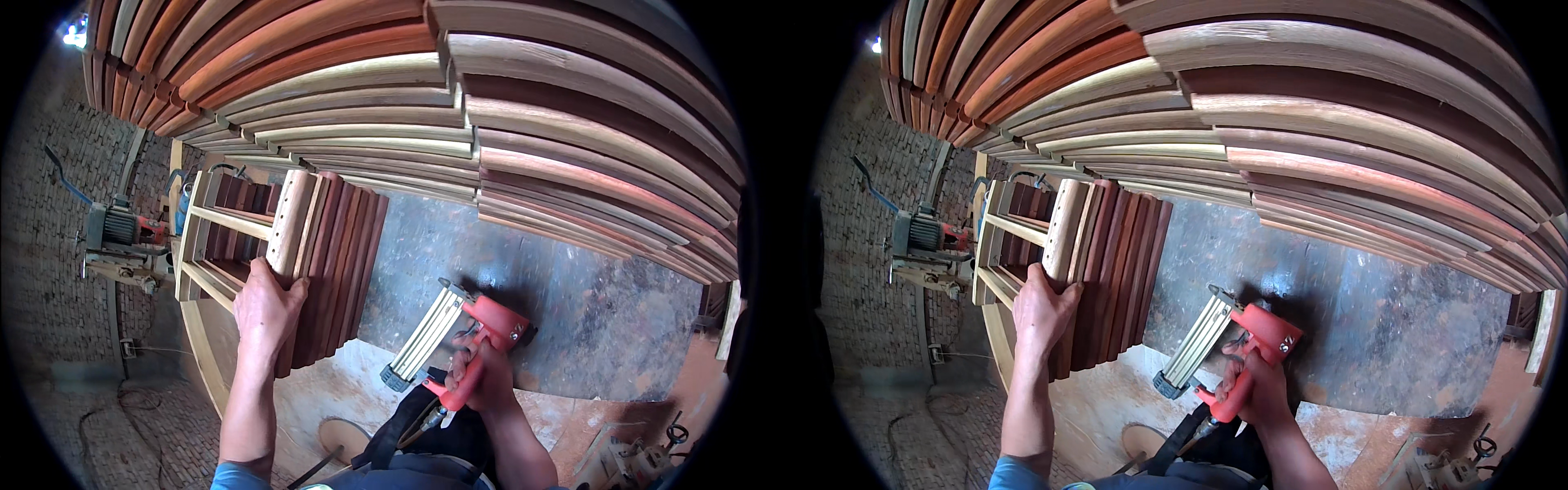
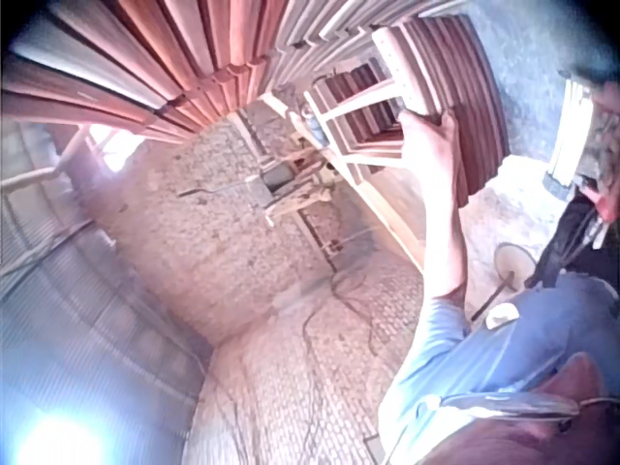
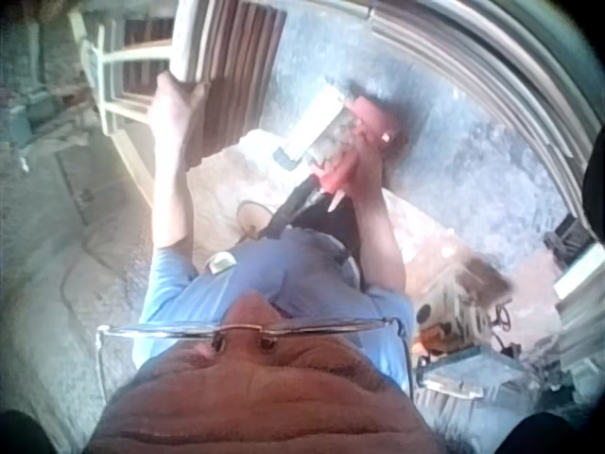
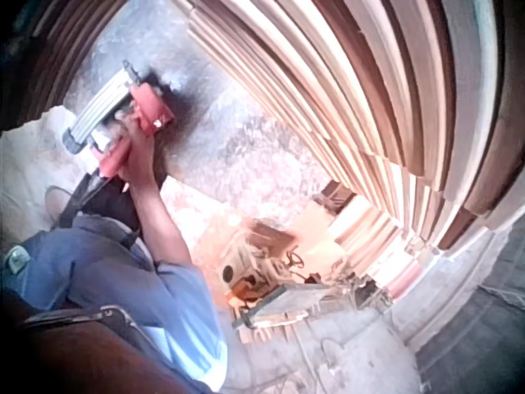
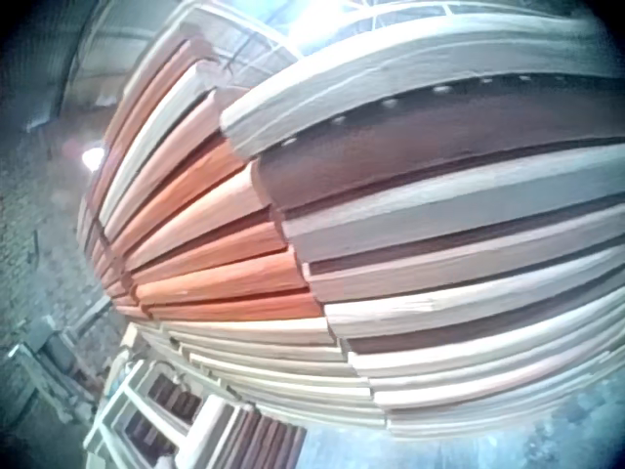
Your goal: The person walks through a workshop, picks up a nail gun, and uses it to fasten wooden slats into a frame structure. They then move to a table saw and cut a wooden piece, placing the finished frame on a stack.
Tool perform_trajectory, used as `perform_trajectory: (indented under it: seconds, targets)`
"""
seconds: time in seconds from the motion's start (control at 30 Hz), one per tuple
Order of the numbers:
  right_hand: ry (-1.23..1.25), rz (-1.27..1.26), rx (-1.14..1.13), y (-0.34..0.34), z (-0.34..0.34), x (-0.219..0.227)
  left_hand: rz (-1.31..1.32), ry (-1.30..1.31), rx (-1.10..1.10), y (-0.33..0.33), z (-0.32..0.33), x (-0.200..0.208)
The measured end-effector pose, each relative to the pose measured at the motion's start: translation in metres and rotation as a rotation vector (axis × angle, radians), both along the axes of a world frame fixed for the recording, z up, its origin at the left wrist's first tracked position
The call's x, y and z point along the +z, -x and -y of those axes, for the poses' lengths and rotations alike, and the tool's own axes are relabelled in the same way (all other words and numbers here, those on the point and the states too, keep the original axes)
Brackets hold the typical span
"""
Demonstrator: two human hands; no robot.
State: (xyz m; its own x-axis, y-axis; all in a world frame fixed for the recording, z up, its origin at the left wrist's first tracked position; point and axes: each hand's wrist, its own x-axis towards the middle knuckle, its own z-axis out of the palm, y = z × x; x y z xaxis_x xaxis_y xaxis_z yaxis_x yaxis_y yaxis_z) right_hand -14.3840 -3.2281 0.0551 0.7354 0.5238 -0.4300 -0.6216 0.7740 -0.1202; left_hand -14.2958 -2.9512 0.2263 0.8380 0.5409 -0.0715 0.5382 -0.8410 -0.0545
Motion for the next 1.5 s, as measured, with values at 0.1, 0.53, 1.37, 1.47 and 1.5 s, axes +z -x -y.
perform_trajectory:
  seconds: [0.1,0.53,1.37,1.47,1.5]
  targets:
    - [0.054,-0.039,0.036,0.001,0.005,-0.001,-0.015,-0.075,0.086,-0.008,0.010,0.000]
    - [0.113,-0.087,0.102,-0.006,0.020,0.010,0.326,-0.294,-0.098,-0.008,0.014,-0.031]
    - [0.051,0.069,0.134,0.000,0.013,0.001,0.089,-0.116,-0.023,-0.041,0.024,-0.013]
    - [0.075,0.051,0.122,-0.001,0.010,0.004,0.125,-0.099,-0.085,-0.037,0.017,-0.015]
    - [0.065,0.026,0.122,-0.002,0.010,0.005,0.165,-0.086,-0.102,-0.037,0.013,-0.017]
